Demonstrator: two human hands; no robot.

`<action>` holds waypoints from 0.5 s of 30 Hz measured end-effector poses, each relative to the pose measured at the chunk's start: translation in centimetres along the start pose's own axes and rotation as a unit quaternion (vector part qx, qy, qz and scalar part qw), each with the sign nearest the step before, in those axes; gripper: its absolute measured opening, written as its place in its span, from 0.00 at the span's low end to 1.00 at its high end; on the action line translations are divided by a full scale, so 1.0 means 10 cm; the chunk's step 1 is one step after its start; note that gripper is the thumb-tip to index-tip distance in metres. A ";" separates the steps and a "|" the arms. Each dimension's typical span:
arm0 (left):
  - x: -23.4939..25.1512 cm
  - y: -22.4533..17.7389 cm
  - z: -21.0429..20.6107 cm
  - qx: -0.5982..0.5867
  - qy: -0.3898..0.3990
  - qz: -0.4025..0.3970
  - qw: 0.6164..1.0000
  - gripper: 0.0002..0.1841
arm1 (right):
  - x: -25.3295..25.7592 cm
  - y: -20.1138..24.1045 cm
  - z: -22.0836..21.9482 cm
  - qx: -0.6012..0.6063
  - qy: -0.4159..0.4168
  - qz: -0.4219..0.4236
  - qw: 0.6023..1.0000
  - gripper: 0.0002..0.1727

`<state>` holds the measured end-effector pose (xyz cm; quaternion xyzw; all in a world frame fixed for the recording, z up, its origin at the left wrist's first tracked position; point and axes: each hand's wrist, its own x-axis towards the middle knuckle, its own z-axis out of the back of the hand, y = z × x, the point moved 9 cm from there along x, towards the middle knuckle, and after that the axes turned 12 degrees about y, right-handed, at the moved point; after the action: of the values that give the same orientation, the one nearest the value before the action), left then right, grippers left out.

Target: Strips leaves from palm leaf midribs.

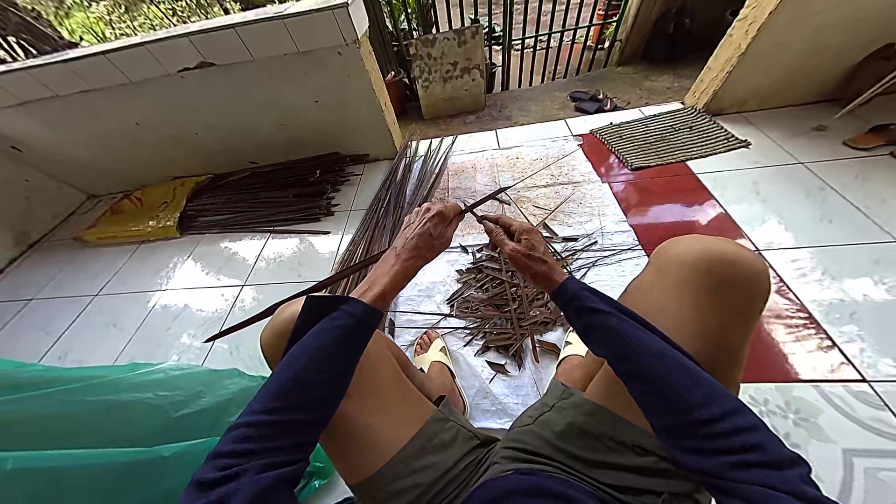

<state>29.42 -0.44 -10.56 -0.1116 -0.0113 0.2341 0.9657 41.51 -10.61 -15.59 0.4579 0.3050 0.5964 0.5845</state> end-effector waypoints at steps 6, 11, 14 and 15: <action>0.03 -0.06 -0.03 0.063 -0.015 0.023 0.998 0.17 | 0.02 -0.05 0.04 -0.013 -0.031 -0.033 0.999 0.20; 0.09 -0.15 -0.03 0.084 -0.014 0.026 0.996 0.16 | 0.05 -0.11 0.10 -0.036 -0.065 -0.052 0.996 0.21; 0.12 -0.21 -0.02 0.082 -0.008 0.024 0.996 0.17 | 0.06 -0.15 0.16 -0.060 -0.089 -0.069 0.992 0.21; 0.13 -0.22 -0.02 0.077 -0.002 0.025 0.997 0.17 | 0.05 -0.16 0.17 -0.067 -0.101 -0.069 0.990 0.22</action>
<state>31.59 -1.79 -10.33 -0.0371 0.0077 0.2583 0.9653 43.81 -10.23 -16.29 0.4533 0.2346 0.5241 0.6818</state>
